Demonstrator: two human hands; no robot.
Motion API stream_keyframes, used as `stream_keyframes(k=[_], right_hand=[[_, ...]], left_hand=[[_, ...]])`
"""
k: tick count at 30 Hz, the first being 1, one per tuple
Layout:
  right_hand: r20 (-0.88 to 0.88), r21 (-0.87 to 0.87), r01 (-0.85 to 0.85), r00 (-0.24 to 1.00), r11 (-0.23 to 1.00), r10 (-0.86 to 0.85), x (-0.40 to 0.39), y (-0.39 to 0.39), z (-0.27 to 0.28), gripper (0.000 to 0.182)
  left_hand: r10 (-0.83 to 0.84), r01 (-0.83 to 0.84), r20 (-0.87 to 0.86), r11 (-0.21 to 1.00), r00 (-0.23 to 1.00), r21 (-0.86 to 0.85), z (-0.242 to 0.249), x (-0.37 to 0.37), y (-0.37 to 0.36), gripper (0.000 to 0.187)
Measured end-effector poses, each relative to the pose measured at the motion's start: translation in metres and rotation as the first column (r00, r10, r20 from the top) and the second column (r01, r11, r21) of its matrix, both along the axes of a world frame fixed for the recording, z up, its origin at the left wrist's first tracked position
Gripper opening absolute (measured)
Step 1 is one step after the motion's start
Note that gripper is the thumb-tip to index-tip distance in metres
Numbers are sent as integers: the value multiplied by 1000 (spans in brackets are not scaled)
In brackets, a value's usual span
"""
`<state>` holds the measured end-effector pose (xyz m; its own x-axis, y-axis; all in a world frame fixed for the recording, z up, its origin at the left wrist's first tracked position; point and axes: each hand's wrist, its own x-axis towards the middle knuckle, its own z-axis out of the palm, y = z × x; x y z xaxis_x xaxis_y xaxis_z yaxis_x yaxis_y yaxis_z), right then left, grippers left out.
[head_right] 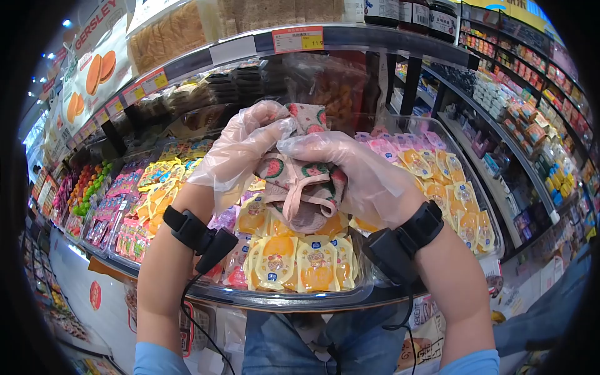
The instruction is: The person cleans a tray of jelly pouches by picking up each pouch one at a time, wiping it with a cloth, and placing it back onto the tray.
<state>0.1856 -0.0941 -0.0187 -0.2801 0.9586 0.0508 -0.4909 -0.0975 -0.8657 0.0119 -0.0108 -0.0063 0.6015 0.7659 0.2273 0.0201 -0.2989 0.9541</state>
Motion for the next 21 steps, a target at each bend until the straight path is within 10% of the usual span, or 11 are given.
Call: stream_keyframes(k=[6, 8, 15, 21], right_hand=[[148, 60, -75, 987, 995, 66, 14, 10, -6, 15], [370, 98, 165, 909, 981, -190, 7, 14, -6, 39], [363, 168, 380, 834, 910, -415, 1, 21, -12, 29], [143, 300, 405, 876, 864, -460, 16, 28, -14, 29]], left_hand=[[-17, 14, 43, 999, 999, 50, 0, -1, -1, 20], [-34, 31, 33, 995, 999, 94, 0, -2, 5, 20], [161, -175, -175, 982, 971, -71, 2, -7, 9, 31], [73, 316, -779, 887, 623, 336, -2, -10, 5, 32]])
